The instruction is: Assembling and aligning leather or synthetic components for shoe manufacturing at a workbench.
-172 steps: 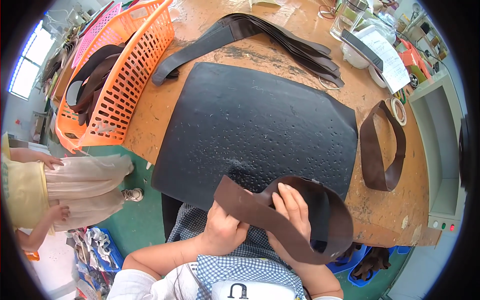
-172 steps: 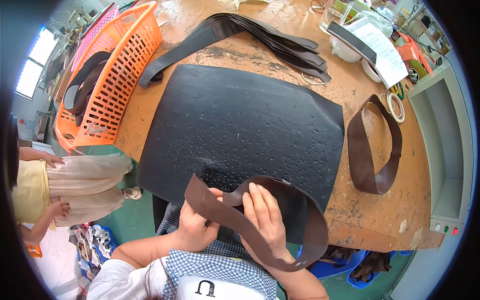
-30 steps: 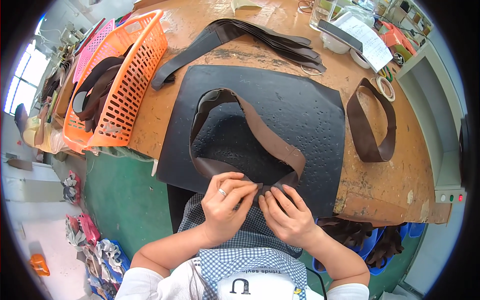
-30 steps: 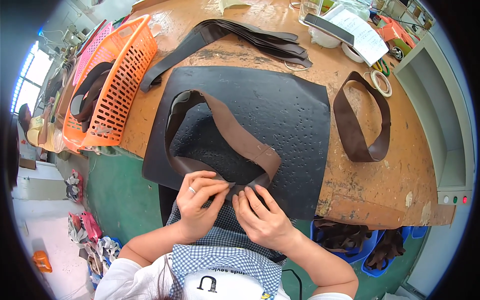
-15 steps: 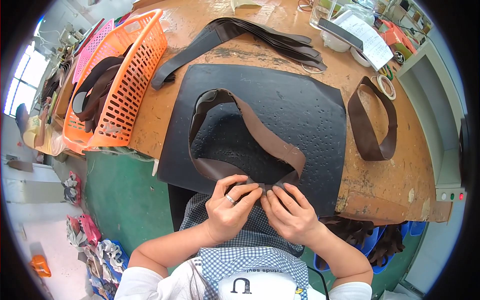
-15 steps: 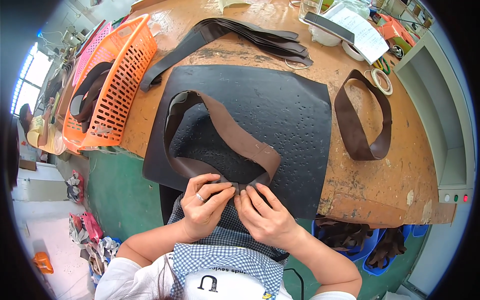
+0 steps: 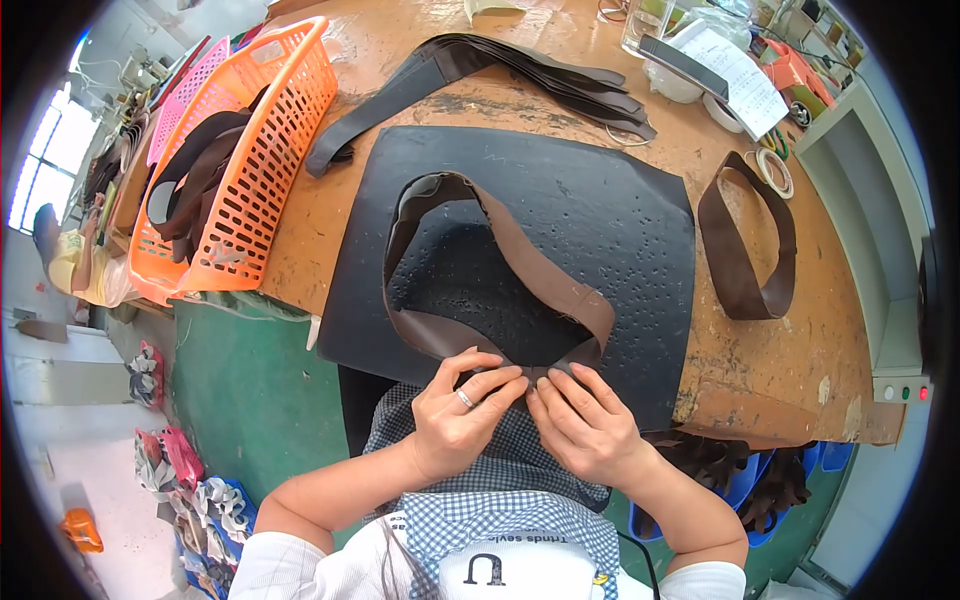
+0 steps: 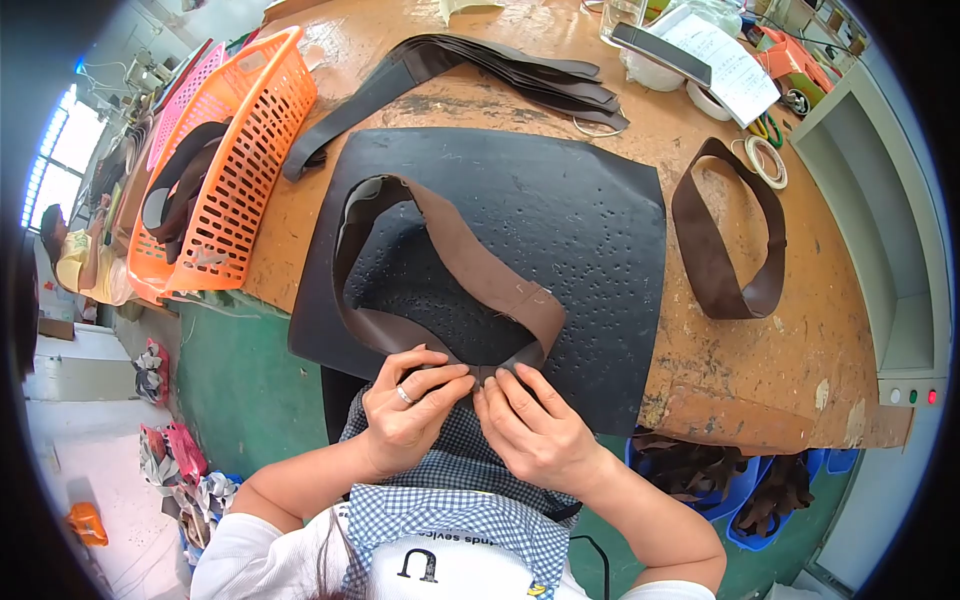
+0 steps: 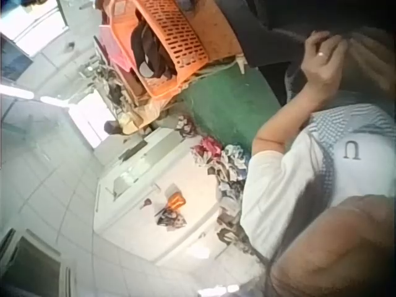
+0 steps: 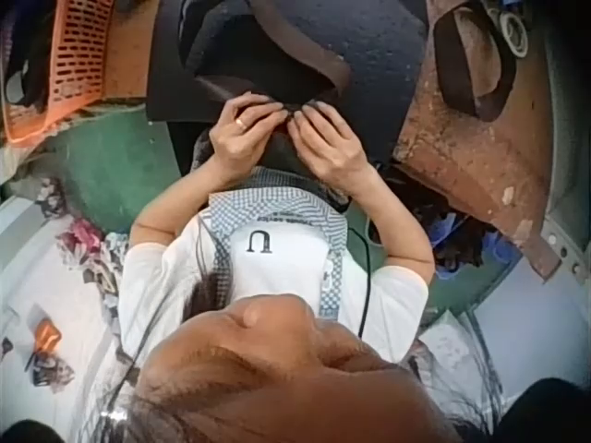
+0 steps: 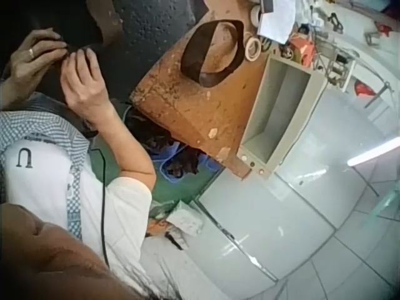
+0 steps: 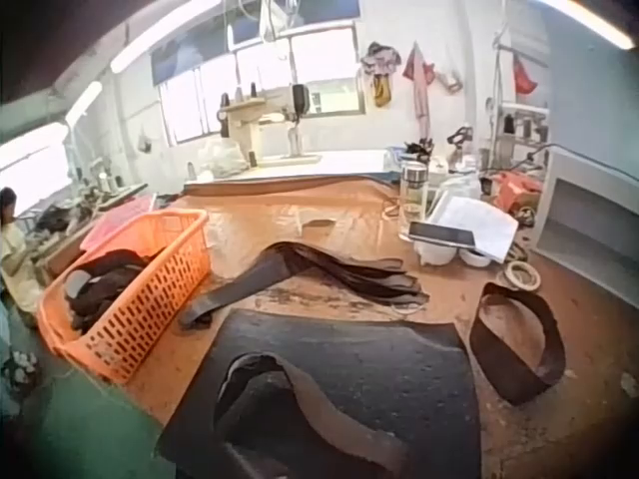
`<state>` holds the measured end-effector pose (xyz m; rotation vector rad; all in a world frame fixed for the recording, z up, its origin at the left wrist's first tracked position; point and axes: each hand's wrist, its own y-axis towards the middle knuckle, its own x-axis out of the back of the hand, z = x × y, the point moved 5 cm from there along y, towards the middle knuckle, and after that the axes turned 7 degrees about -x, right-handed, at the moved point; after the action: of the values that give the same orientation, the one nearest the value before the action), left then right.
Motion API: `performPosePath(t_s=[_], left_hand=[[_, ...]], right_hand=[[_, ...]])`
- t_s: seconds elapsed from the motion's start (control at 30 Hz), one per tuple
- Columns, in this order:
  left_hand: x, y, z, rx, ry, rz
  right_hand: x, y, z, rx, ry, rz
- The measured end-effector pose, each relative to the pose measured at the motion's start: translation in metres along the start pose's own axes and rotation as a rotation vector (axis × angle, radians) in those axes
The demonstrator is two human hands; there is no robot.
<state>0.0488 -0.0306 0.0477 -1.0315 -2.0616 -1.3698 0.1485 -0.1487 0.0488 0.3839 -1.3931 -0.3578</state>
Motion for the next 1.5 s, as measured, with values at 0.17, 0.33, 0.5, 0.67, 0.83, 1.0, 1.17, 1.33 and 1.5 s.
performPosePath(t_s=[0.17,0.33,0.5,0.67,0.83,1.0,1.17,1.33,1.5], left_hand=[[-0.002,0.001,-0.004,-0.07,0.057,0.024],[-0.004,-0.001,-0.003,-0.075,0.069,0.009],[-0.003,0.0,-0.002,-0.081,0.077,0.029],[-0.002,-0.002,-0.004,-0.141,0.098,0.104],[0.001,0.003,-0.002,-0.143,0.067,0.127],[0.0,0.002,-0.001,-0.113,0.059,0.091],[0.0,0.004,-0.002,-0.099,0.052,0.09],[0.003,0.007,-0.005,-0.143,0.096,0.086],[0.001,0.009,-0.009,-0.173,0.157,0.114]], right_hand=[[0.002,0.0,0.0,-0.008,0.015,-0.001],[0.003,0.002,-0.003,-0.003,0.036,-0.001],[0.006,0.005,-0.015,-0.054,0.212,-0.048],[0.011,0.012,-0.02,-0.034,0.217,-0.052],[0.011,0.015,-0.017,0.037,0.107,-0.037],[0.011,0.019,-0.018,0.071,0.111,-0.013],[0.011,0.022,-0.014,0.155,0.058,0.0],[0.011,0.024,-0.011,0.177,0.044,0.009],[0.01,0.022,-0.016,0.081,0.121,-0.053]])
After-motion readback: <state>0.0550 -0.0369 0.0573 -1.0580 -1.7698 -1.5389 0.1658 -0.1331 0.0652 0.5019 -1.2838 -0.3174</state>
